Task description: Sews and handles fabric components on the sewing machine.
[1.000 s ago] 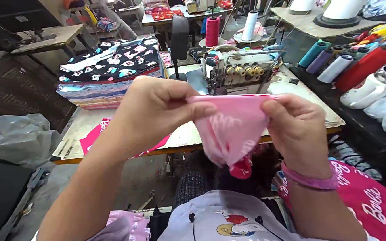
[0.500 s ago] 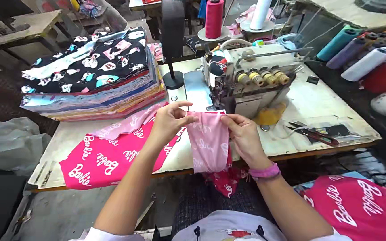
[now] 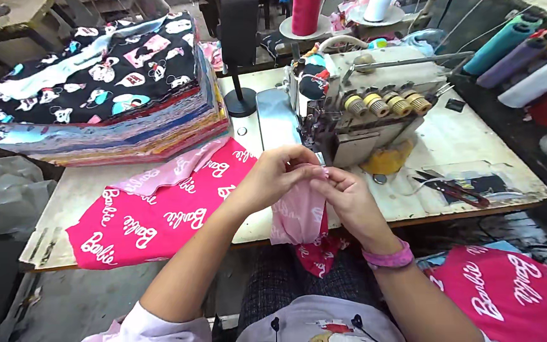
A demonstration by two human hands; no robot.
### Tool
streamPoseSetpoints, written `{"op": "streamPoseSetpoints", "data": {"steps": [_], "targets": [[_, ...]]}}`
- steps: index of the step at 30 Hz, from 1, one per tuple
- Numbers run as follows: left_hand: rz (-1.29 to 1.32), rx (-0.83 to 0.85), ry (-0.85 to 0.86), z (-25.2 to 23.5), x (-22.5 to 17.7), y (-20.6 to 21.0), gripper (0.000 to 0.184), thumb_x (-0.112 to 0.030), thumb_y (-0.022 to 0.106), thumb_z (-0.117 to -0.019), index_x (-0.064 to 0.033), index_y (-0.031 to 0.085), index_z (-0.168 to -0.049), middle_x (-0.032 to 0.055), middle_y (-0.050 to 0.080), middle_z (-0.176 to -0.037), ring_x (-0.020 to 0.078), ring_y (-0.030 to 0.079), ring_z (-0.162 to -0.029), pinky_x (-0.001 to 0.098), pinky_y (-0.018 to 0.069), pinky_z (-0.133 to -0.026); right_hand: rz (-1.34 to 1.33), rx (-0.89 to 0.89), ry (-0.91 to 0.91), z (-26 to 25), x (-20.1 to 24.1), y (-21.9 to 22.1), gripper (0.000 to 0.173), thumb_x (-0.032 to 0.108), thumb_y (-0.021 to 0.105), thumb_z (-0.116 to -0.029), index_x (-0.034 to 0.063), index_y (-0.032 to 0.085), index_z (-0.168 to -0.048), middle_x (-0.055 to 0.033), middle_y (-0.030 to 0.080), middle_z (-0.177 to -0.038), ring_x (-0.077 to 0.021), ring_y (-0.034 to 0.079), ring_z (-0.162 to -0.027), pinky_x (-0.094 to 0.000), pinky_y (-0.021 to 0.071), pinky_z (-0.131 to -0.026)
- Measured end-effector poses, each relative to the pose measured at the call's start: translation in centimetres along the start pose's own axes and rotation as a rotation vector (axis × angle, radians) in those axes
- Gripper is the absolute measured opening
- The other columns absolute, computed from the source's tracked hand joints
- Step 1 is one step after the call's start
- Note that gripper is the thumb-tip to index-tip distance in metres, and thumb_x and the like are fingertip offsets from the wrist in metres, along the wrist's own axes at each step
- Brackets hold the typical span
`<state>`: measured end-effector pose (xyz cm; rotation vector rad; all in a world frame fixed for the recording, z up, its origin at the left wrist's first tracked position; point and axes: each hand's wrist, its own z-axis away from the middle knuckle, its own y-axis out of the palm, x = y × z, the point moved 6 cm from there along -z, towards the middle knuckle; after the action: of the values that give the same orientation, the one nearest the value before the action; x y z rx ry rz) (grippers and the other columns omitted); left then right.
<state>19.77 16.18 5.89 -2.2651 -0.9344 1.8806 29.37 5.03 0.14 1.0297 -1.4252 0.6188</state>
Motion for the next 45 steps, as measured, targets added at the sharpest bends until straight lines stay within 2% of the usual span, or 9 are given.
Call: {"op": "streamPoseSetpoints", "data": {"steps": [5, 7, 11, 14, 18, 21, 25, 39, 45], "targets": [[-0.352, -0.026, -0.209, 2.2, 0.7, -2.5, 0.017, -0.023, 0.082, -0.0853, -0.0082, 0.075, -0.089, -0.0009, 0.063, -0.068, 0.0071, 0.056, -0.059, 0.0286, 0.0469, -0.058, -0.052, -0.068, -0.097, 0.3, 1.4, -1.0, 0.014, 0.001, 0.067, -0.0945, 0.0082, 0.076, -0.103, 0.0039, 0.075, -0.086, -0.0031, 0.071, -0.077, -0.0222, 0.0606, -0.076], [-0.164, -0.241, -0.211, 4.1, 1.3, -3.5, 0.012, -0.009, 0.081, -0.0831, -0.006, 0.071, -0.087, -0.0036, 0.064, -0.075, 0.0015, 0.058, -0.065, 0.0193, 0.05, -0.062, -0.099, -0.047, -0.069, 0.3, 1.3, -1.3, 0.018, -0.001, 0.066, -0.0948, 0.0075, 0.075, -0.107, 0.0026, 0.076, -0.089, -0.0042, 0.072, -0.08, -0.023, 0.061, -0.078], [0.335, -0.574, -0.171, 6.7, 1.6, -3.8, 0.022, 0.003, 0.072, -0.0881, -0.0156, 0.072, -0.1, -0.0093, 0.072, -0.079, -0.0004, 0.067, -0.07, 0.0183, 0.0575, -0.069, -0.163, -0.11, -0.044, -0.1, 1.0, -0.7, 0.016, -0.004, 0.068, -0.0911, 0.009, 0.077, -0.095, 0.0019, 0.076, -0.083, -0.0039, 0.071, -0.074, -0.0222, 0.0612, -0.074], [0.051, -0.611, -0.155, 6.8, 2.3, -4.7, 0.031, -0.001, 0.068, -0.0944, -0.0107, 0.057, -0.122, -0.0082, 0.072, -0.085, -0.0016, 0.067, -0.074, 0.0183, 0.0565, -0.072, -0.17, -0.183, -0.006, -1.0, 0.3, -0.2, 0.013, -0.004, 0.073, -0.0874, 0.0084, 0.074, -0.084, 0.001, 0.074, -0.074, -0.0041, 0.069, -0.065, -0.0216, 0.0602, -0.065], [-0.291, -0.389, -0.096, 4.2, 2.2, -2.7, 0.037, -0.003, 0.053, -0.1015, 0.0075, 0.052, -0.138, 0.0204, 0.062, -0.134, 0.0261, 0.062, -0.122, 0.043, 0.0507, -0.102, -0.02, -0.11, 0.023, -1.8, -0.8, 0.5, 0.01, 0.004, 0.065, -0.0964, 0.006, 0.074, -0.093, 0.0038, 0.072, -0.076, -0.0013, 0.066, -0.066, -0.019, 0.0576, -0.064], [-0.157, -0.172, -0.033, 1.7, 1.0, -0.4, 0.032, -0.014, 0.055, -0.105, -0.0014, 0.061, -0.134, 0.0073, 0.068, -0.124, 0.0063, 0.067, -0.101, 0.024, 0.0549, -0.089, 0.007, -0.079, -0.011, -1.4, -0.5, 0.6, 0.01, 0.005, 0.065, -0.0967, 0.0054, 0.075, -0.099, 0.0034, 0.073, -0.081, -0.0019, 0.068, -0.072, -0.0198, 0.059, -0.07], [-0.031, -0.145, -0.064, 0.5, 1.3, -0.8, 0.004, -0.009, 0.072, -0.0942, -0.0045, 0.071, -0.094, -0.0018, 0.07, -0.081, -0.0002, 0.064, -0.069, 0.0156, 0.0543, -0.065, 0.011, -0.075, -0.04, -1.0, 0.4, -0.2, 0.013, 0.004, 0.063, -0.0983, 0.0038, 0.074, -0.105, 0.002, 0.074, -0.086, -0.0039, 0.07, -0.077, -0.0213, 0.0603, -0.075], [-0.321, -0.255, -0.011, 0.8, -1.3, -0.2, 0.008, -0.011, 0.069, -0.096, -0.0051, 0.074, -0.094, -0.0002, 0.064, -0.079, 0.0016, 0.059, -0.069, 0.014, 0.0493, -0.063, -0.03, -0.165, -0.059, -1.0, 0.1, -0.4, 0.009, 0.008, 0.065, -0.098, 0.008, 0.074, -0.098, 0.0039, 0.073, -0.079, -0.0025, 0.068, -0.07, -0.0199, 0.0585, -0.068], [-0.63, -0.249, 0.032, -1.0, 1.8, 0.9, 0.011, -0.008, 0.066, -0.0957, -0.0006, 0.074, -0.094, 0.012, 0.067, -0.084, 0.0261, 0.066, -0.082, 0.0402, 0.0545, -0.076, 0.401, 0.043, -0.016, 0.2, -1.6, 0.0, 0.062, 0.023, 0.063, -0.1006, 0.0064, 0.041, -0.156, 0.0015, 0.073, -0.09, 0.0027, 0.065, -0.074, -0.0162, 0.0551, -0.071]]}}
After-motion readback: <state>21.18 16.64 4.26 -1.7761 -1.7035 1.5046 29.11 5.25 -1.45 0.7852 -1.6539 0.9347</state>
